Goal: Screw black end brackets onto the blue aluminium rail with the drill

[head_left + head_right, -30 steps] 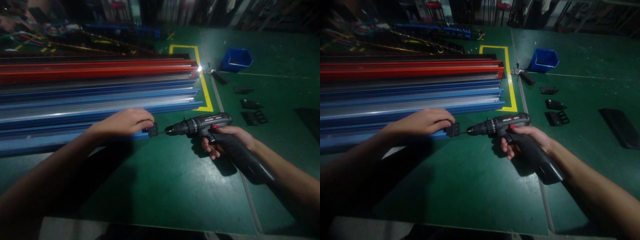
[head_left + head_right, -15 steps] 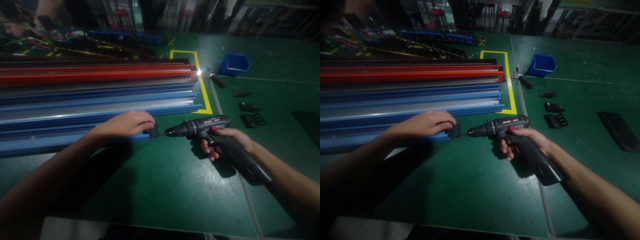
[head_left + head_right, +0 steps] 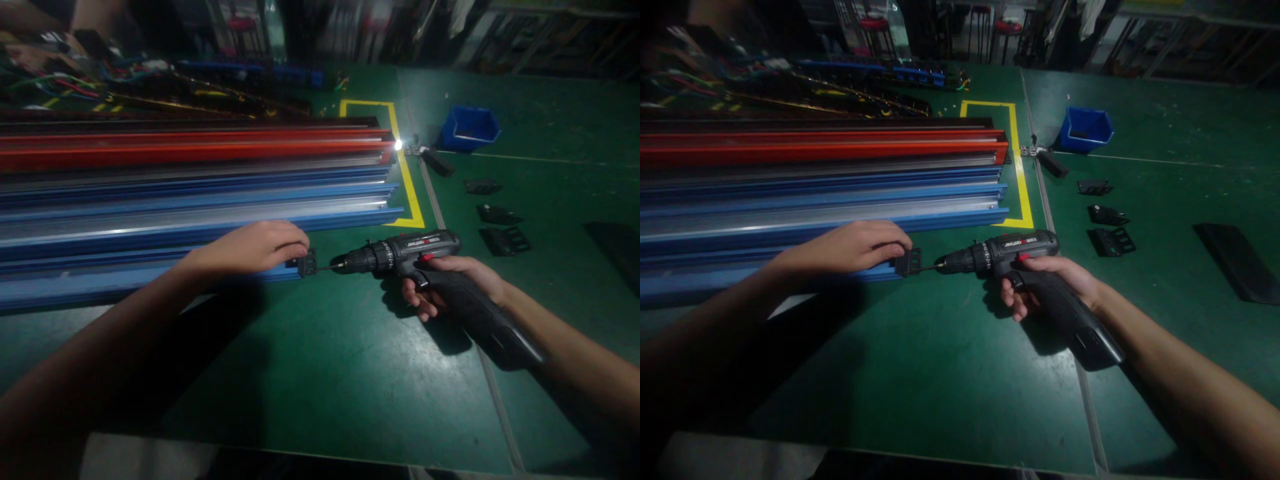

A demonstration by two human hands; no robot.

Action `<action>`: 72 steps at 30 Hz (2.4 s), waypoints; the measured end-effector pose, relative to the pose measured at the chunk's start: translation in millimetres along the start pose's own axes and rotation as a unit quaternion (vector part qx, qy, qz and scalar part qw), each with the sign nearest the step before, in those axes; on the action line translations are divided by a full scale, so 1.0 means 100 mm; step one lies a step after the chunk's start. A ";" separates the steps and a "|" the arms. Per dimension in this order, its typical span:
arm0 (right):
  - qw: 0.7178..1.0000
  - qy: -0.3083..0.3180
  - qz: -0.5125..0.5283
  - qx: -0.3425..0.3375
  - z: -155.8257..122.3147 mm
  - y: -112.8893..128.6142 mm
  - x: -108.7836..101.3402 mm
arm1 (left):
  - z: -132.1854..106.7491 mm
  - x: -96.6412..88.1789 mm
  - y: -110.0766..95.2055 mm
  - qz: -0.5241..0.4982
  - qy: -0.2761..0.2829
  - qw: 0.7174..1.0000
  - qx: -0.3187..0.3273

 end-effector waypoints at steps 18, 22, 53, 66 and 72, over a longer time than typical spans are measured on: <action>0.999 0.034 0.011 -0.012 -0.01 0.00 -0.03 | 0.01 -0.01 -0.02 0.005 0.000 1.000 0.003; 0.999 0.034 0.013 -0.006 -0.01 -0.01 -0.04 | 0.01 -0.01 -0.02 0.005 0.000 1.000 0.002; 1.000 0.017 0.018 -0.005 -0.01 -0.01 -0.03 | 0.00 -0.01 -0.02 0.004 -0.004 1.000 0.002; 1.000 0.012 0.006 -0.003 -0.01 -0.01 -0.02 | 0.00 0.00 0.00 0.005 0.000 1.000 -0.001; 0.999 -0.024 -0.019 0.009 -0.02 0.00 -0.03 | 0.00 -0.01 -0.01 0.008 0.000 1.000 -0.004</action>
Point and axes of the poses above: each hand's wrist, its own z-axis towards the middle knuckle, its own x-axis out of the palm, y = z × x, the point moved 4 cm from there along z, towards the middle knuckle, and after that the axes turned 3 degrees about y, right-handed, at the moved point
